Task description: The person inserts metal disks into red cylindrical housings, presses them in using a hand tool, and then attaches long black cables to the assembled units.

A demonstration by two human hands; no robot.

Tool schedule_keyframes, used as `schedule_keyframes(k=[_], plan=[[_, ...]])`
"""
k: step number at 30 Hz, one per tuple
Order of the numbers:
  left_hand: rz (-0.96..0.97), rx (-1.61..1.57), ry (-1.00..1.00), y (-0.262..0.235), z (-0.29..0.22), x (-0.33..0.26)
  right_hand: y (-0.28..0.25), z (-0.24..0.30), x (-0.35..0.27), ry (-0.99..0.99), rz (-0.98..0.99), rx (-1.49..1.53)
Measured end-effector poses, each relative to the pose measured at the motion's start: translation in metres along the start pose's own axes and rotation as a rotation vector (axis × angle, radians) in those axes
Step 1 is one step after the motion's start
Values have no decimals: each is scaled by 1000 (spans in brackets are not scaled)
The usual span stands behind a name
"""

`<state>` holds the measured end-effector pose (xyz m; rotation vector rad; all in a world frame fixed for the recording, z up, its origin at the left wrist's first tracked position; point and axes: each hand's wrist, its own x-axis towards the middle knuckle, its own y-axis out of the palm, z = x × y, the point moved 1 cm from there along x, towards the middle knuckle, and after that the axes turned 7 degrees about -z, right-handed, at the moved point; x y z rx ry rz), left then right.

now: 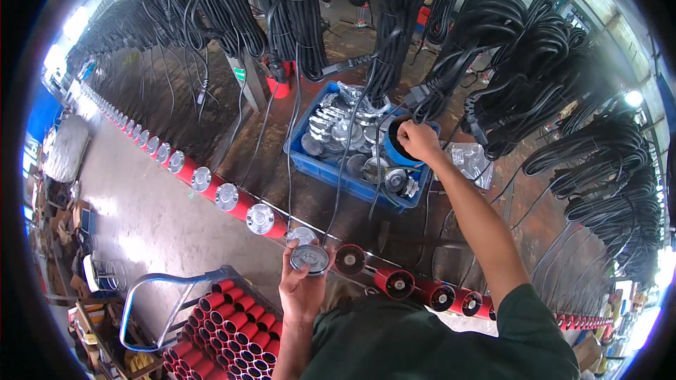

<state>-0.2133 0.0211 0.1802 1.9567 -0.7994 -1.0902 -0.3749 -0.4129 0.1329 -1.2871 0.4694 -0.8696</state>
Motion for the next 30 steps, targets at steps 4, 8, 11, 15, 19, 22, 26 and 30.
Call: schedule_keyframes(k=[4,8,11,15,19,22,26,30], plan=[[20,-5,27,-2,-5,5,-8,-16,-14,67,-230,400],[-49,-114,87,-23,-18,-7,-34,45,-82,465,-17,1266],[-83,-110,61,-42,-19,-13,-46,86,-148,546,95,1366],[-166,-119,48,-57,-19,-21,-23,147,-215,370,157,1183],[-196,-74,63,-62,-19,-24,2,179,-246,33,93,844],[-192,-51,67,-58,-19,-25,13,187,-245,-217,-78,663],[-182,-52,45,-58,-17,-29,24,188,-246,-264,-57,637],[-189,-34,33,-60,-14,-30,28,188,-248,-297,-60,609]])
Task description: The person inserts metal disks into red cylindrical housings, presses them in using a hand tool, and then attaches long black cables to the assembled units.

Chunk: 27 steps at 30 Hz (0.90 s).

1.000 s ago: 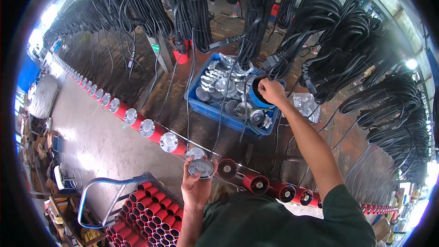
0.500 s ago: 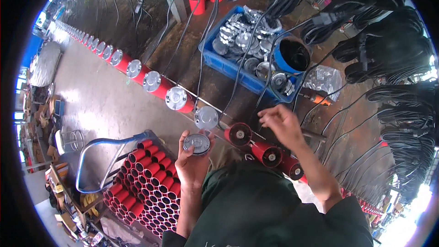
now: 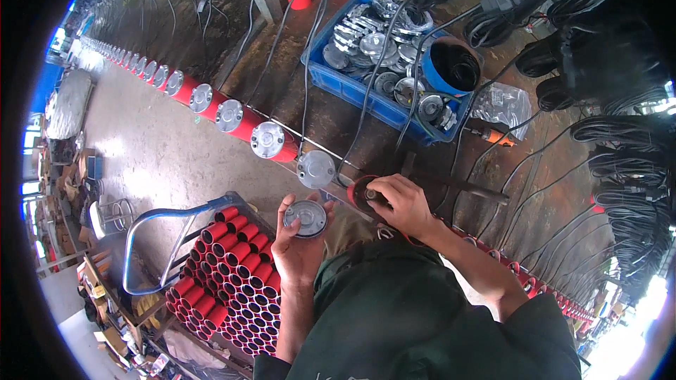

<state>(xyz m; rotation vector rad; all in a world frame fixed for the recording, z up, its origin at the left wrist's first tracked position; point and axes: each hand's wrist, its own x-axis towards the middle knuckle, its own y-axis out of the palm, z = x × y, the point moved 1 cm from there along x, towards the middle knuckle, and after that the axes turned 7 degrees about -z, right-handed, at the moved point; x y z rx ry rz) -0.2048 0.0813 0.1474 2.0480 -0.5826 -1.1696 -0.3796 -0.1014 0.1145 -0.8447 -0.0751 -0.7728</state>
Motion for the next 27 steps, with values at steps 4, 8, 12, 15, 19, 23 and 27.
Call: schedule_keyframes(k=[4,8,12,15,19,23,27], plan=[[-3,10,-27,5,3,0,1,-2,-1,-14,-3,1],[18,16,-59,7,7,0,1,-1,0,-25,-6,4],[38,46,-65,6,11,1,1,-1,2,-37,-9,-5],[68,49,-67,4,15,1,2,-1,2,-47,-5,-4],[68,53,-81,6,20,2,2,-3,1,-55,-10,-5],[76,58,-84,8,22,3,3,-5,1,-63,-14,-2],[45,46,-103,22,21,1,3,-5,1,-83,-17,-5]])
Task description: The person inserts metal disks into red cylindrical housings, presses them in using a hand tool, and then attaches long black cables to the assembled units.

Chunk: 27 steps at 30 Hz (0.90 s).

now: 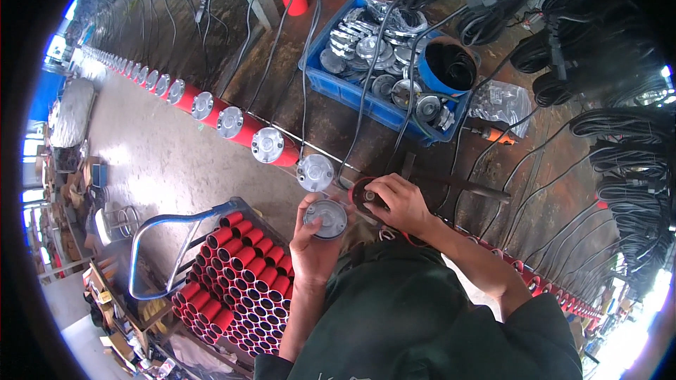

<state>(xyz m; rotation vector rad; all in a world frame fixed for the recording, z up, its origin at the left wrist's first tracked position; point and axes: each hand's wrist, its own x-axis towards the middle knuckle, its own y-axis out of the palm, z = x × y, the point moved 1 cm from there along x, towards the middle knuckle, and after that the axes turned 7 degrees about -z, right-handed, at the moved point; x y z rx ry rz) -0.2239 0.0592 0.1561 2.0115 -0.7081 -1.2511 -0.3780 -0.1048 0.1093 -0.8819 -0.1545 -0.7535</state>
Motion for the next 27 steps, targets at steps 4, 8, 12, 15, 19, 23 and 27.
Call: schedule_keyframes(k=[4,8,12,15,19,23,27], plan=[[12,39,-15,4,1,2,-3,-2,0,29,38,14],[10,57,-19,8,0,1,-10,2,2,76,44,46],[39,88,0,3,5,2,-23,12,5,116,-1,58],[21,125,-14,9,9,-1,-35,30,9,21,-24,79],[-13,161,-66,9,19,-7,-41,53,7,-123,75,23],[27,301,-137,10,25,-15,-52,61,-10,-70,96,-11],[107,756,-229,8,14,-12,-63,53,-12,403,-43,149]])
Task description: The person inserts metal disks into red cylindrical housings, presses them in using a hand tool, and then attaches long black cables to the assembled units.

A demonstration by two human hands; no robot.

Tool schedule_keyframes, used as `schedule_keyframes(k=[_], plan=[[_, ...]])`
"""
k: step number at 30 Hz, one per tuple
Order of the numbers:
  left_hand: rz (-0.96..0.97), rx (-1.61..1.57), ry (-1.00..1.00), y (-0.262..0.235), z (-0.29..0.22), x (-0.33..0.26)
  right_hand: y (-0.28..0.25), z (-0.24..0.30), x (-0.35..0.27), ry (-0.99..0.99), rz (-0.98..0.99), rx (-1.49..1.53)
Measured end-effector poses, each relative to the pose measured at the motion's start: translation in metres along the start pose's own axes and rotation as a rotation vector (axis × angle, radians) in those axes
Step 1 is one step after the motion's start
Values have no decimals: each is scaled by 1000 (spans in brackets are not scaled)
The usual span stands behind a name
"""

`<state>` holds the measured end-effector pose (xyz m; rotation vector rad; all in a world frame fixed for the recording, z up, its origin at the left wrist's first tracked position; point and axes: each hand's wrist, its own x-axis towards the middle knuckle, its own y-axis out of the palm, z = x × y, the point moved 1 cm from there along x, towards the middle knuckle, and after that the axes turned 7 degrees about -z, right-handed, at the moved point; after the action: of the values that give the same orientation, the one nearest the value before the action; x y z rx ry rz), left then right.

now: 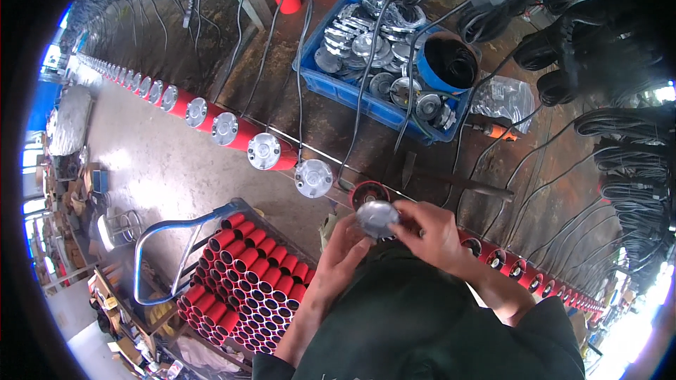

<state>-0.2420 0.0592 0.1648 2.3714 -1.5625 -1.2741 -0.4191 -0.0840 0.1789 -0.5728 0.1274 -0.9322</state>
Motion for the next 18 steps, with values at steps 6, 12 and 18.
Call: schedule_keyframes(k=[6,12,18], plan=[[-314,999,743,2,-6,32,0,-41,24,426,74,136],[-216,869,668,-3,-1,57,18,-36,40,390,229,131],[-194,847,688,-2,3,60,15,-36,46,381,231,137]])
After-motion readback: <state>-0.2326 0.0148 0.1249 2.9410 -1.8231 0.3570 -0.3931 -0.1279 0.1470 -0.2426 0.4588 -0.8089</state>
